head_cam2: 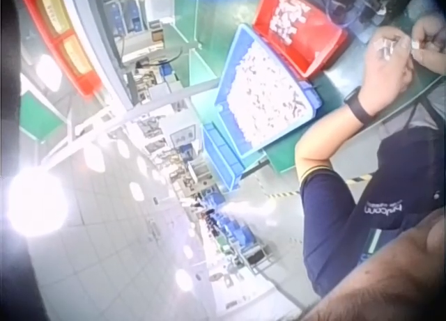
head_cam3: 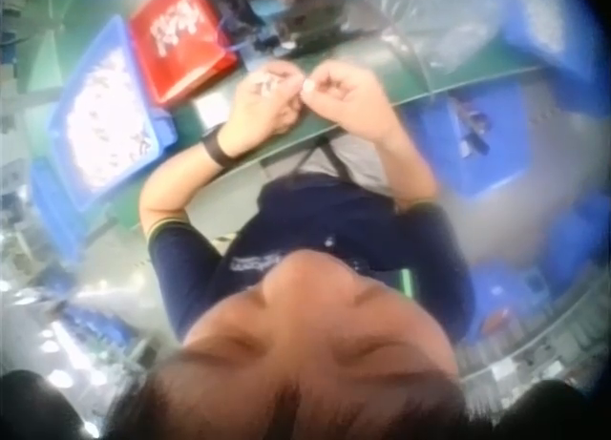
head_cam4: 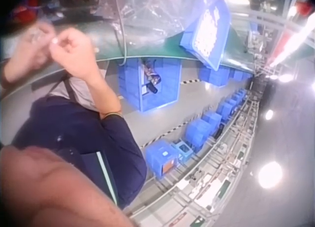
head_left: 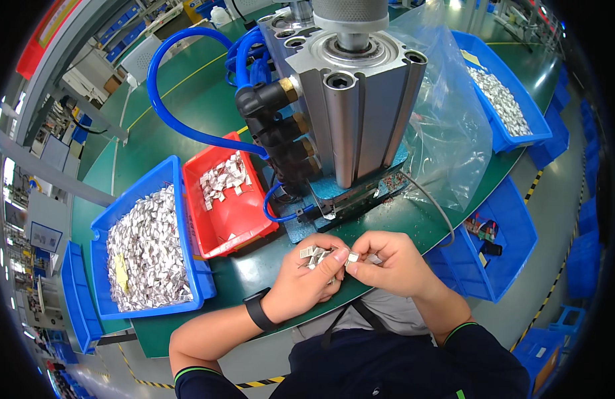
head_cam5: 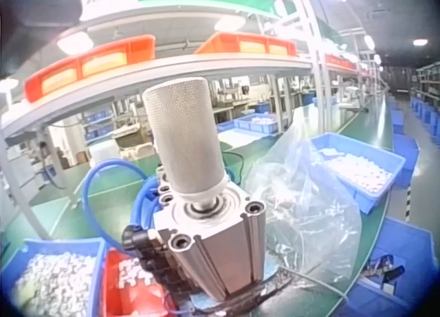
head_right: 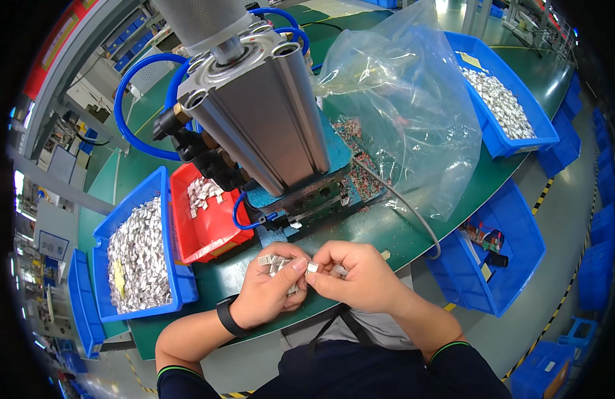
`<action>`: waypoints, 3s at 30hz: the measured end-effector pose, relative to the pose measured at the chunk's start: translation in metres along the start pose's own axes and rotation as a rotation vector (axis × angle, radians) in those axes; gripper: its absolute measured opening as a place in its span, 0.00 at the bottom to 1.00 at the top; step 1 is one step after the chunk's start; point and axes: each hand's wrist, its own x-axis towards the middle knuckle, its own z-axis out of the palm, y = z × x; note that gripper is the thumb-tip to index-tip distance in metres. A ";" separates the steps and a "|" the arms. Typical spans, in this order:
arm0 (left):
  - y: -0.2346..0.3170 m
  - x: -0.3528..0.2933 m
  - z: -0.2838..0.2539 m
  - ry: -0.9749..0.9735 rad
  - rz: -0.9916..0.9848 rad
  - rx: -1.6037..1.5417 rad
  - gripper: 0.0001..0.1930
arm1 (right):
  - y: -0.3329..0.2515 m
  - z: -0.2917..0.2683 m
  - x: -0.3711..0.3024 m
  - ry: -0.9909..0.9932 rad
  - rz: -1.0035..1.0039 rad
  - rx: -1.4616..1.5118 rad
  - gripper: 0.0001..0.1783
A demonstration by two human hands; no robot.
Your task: The person picks up a connector and a wire, aligns them, and inserts the wire into the connector. They then place the assembly into a pneumatic press to crimp them together before retrieving more parts from a bin.
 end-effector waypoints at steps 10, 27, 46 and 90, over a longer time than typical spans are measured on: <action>0.001 0.003 0.002 0.010 -0.034 -0.037 0.09 | -0.009 -0.011 0.002 -0.029 0.069 0.054 0.05; 0.000 0.004 0.003 0.008 -0.040 -0.011 0.09 | -0.011 -0.014 0.029 0.275 0.148 0.431 0.06; 0.001 0.004 0.003 0.014 -0.059 -0.005 0.09 | -0.005 -0.014 0.026 0.227 0.107 0.444 0.05; -0.004 0.007 0.001 -0.099 -0.036 0.397 0.07 | -0.036 -0.007 0.015 0.075 0.017 -0.304 0.10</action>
